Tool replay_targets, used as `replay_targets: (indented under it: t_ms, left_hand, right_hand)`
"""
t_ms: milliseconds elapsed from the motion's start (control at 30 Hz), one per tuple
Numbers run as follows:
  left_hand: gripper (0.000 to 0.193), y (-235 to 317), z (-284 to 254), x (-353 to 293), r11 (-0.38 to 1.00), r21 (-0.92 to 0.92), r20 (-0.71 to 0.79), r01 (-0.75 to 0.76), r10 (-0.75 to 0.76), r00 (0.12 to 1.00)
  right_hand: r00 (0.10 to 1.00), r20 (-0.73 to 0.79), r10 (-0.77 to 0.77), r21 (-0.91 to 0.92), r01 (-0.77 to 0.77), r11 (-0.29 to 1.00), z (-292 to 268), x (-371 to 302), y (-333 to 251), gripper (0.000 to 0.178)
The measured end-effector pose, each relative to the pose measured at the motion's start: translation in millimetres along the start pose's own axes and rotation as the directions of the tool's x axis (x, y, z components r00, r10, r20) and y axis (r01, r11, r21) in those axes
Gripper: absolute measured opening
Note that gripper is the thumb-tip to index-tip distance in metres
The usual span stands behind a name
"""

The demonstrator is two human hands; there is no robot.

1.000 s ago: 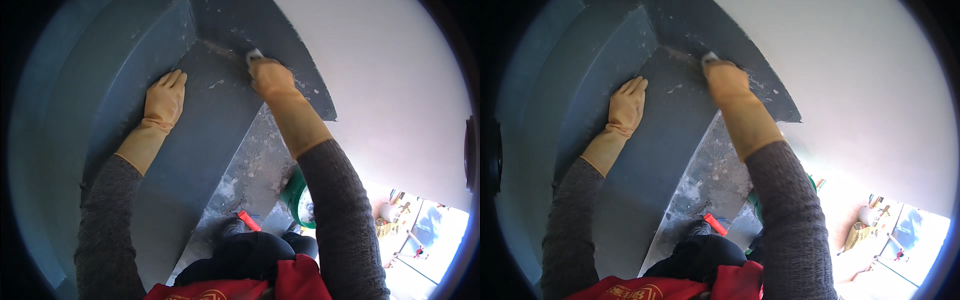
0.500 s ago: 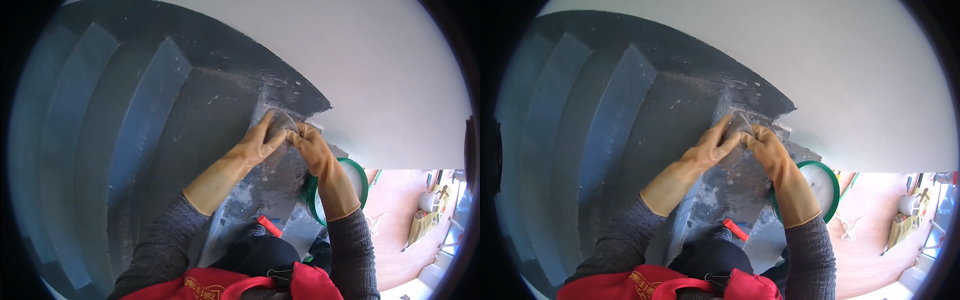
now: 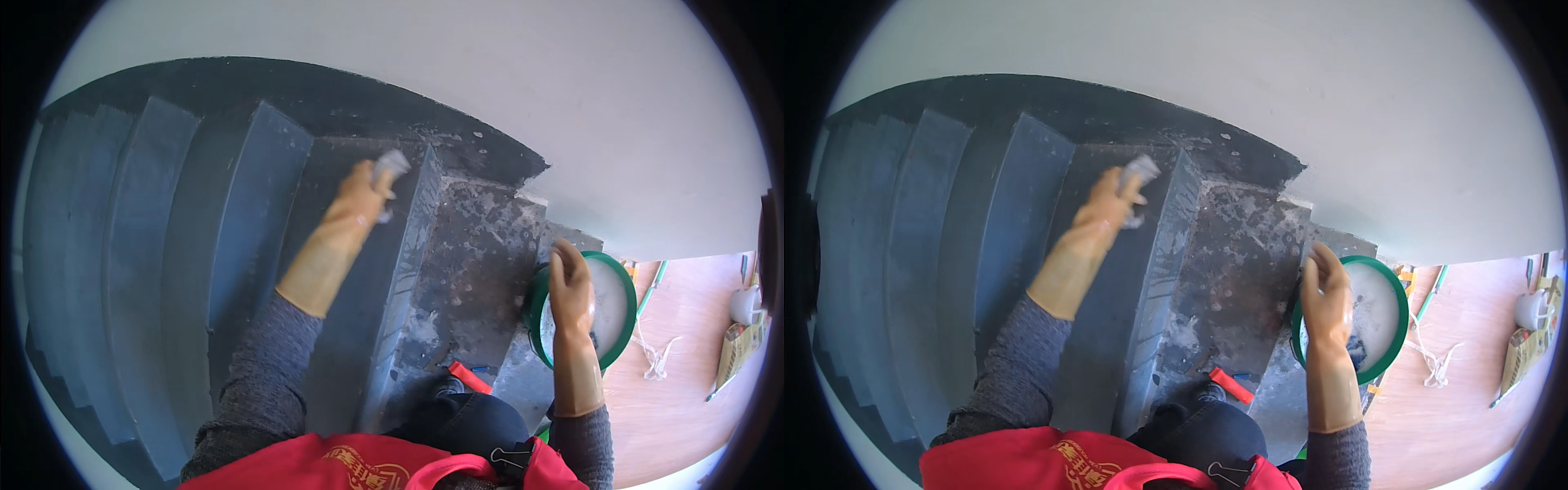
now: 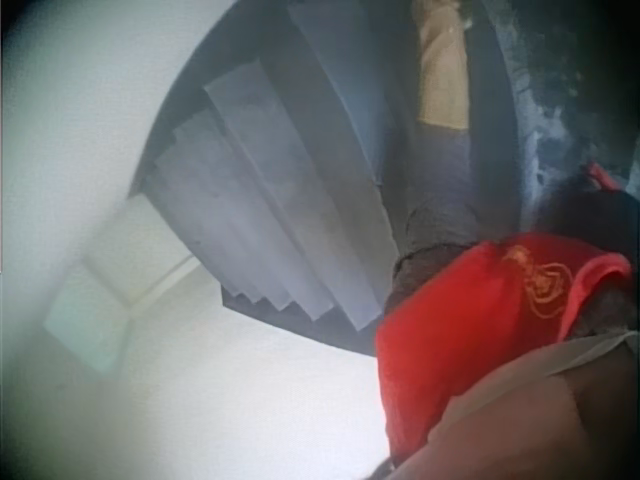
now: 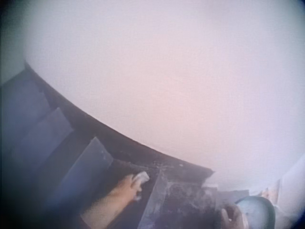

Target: The person cleans a spiral staircase by scraping residue from the steps with a scraper, then wiping the surfaces with a blue cloth. The person repeatedly dips the cloth into a green bucket of soapy water and scrubs multiple steps, moving downward along the staircase.

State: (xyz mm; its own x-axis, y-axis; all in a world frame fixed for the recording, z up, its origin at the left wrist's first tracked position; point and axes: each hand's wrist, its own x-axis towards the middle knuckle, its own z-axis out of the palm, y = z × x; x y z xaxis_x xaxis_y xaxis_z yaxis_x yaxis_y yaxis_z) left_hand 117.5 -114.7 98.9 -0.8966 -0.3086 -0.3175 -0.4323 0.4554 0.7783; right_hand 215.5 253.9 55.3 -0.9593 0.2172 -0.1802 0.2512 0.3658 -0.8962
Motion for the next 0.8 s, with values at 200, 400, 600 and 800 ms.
replay_targets:
  t_ms: [200, 400, 600, 800]
  left_hand:
    - [0.039, 32, 8, 76, 0.634, 0.773, -0.153, 0.018, 0.158, 0.975]
    - [0.025, 13, 56, 76, 0.488, 0.867, -0.043, -0.104, 0.281, 0.959]
    - [0.024, 16, 12, 67, 0.735, 0.639, -0.208, -0.226, 0.448, 0.869]
    - [0.021, -3, 43, 83, 0.461, 0.834, 0.006, -0.305, 0.545, 0.839]
  right_hand:
    - [0.994, -0.074, -0.082, -0.636, 0.017, 0.772, -1, -41, 81, 0.044]
    - [0.959, -0.076, -0.274, -0.595, 0.177, 0.784, 29, -46, 117, 0.034]
    - [0.962, -0.097, -0.256, -0.676, 0.126, 0.726, 34, -44, 118, 0.032]
    - [0.971, -0.092, -0.222, -0.760, 0.076, 0.646, 38, -42, 117, 0.038]
